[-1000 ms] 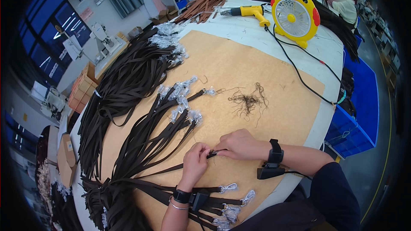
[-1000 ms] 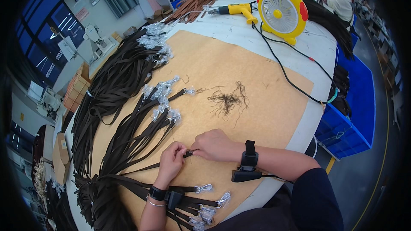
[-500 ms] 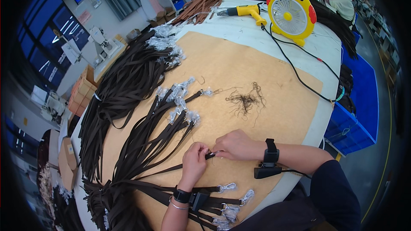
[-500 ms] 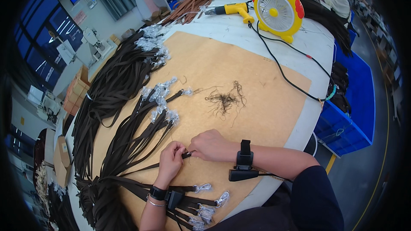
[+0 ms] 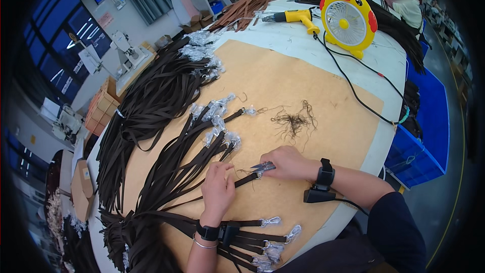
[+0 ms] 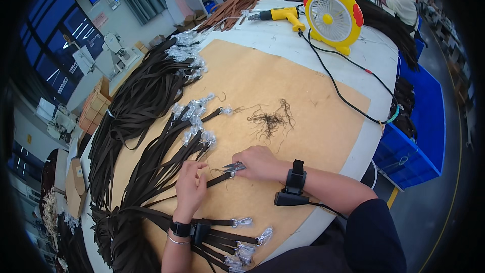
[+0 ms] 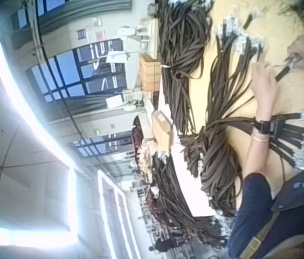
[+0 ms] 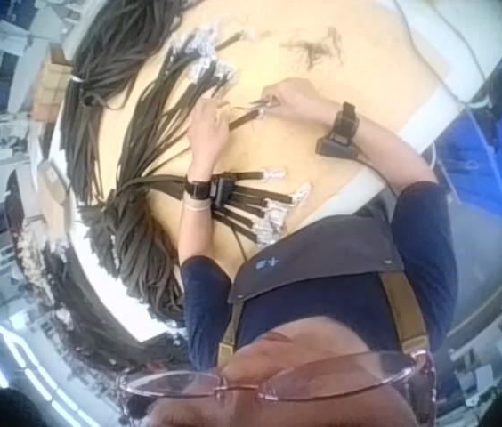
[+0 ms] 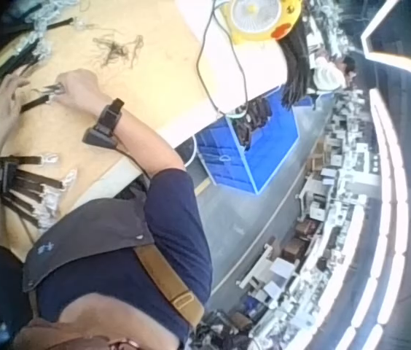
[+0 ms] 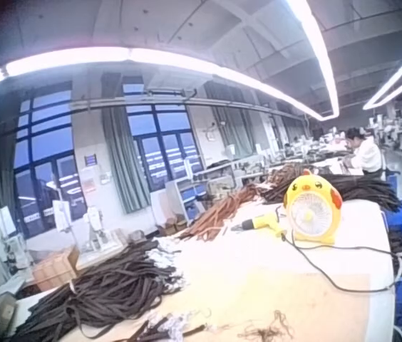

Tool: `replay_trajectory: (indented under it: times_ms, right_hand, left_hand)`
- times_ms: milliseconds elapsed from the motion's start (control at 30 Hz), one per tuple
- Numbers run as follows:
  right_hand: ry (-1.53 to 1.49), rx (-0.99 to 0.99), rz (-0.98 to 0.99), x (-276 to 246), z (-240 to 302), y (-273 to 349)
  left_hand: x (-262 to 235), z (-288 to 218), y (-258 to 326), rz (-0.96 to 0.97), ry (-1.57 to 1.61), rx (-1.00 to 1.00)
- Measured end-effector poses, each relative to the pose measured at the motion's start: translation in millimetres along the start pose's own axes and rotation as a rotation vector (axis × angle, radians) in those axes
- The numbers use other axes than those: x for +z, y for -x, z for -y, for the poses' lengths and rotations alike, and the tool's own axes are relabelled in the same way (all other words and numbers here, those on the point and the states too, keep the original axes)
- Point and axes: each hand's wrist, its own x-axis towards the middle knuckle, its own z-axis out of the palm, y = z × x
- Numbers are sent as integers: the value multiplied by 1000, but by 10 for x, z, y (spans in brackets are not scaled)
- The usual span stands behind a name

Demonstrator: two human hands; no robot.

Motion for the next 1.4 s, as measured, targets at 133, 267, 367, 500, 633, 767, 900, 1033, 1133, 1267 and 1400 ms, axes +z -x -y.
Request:
replay_trajectory:
  times_ms: [133, 267, 367, 500, 633, 767, 900, 1033, 1133, 1267, 1400]
  right_hand:
    - [-7, -92, -104, 62, -50, 6]
    - [-44, -123, -110, 63, -60, 0]
    - [-117, -8, 18, -52, 11, -9]
    - [-225, -55, 64, -74, -46, -15]
    - [-275, -87, 36, 80, -71, -20]
    - [-222, -41, 79, 145, 9, -66]
    - [-170, 8, 98, 180, 31, -102]
    - [-246, -89, 17, 229, 95, -111]
    - [-298, -105, -9, 287, 160, -104]
    - [-362, -47, -59, 227, 134, -75]
    - [-164, -128, -184, -89, 188, -16]
  left_hand:
    - [7, -23, 78, 157, -88, 100]
    - [19, -54, 67, 177, -100, 45]
    - [50, -51, 112, 169, -36, 35]
    - [135, -22, 215, 109, 123, 38]
    - [141, -60, 220, 143, 191, 21]
    - [202, -67, 247, 147, 281, -79]
    - [262, -48, 280, 159, 328, -135]
    - [299, 0, 293, 142, 393, -166]
    - [334, 16, 306, 97, 434, -159]
    - [344, -24, 291, 55, 504, -172]
    - [344, 27, 328, 48, 470, -190]
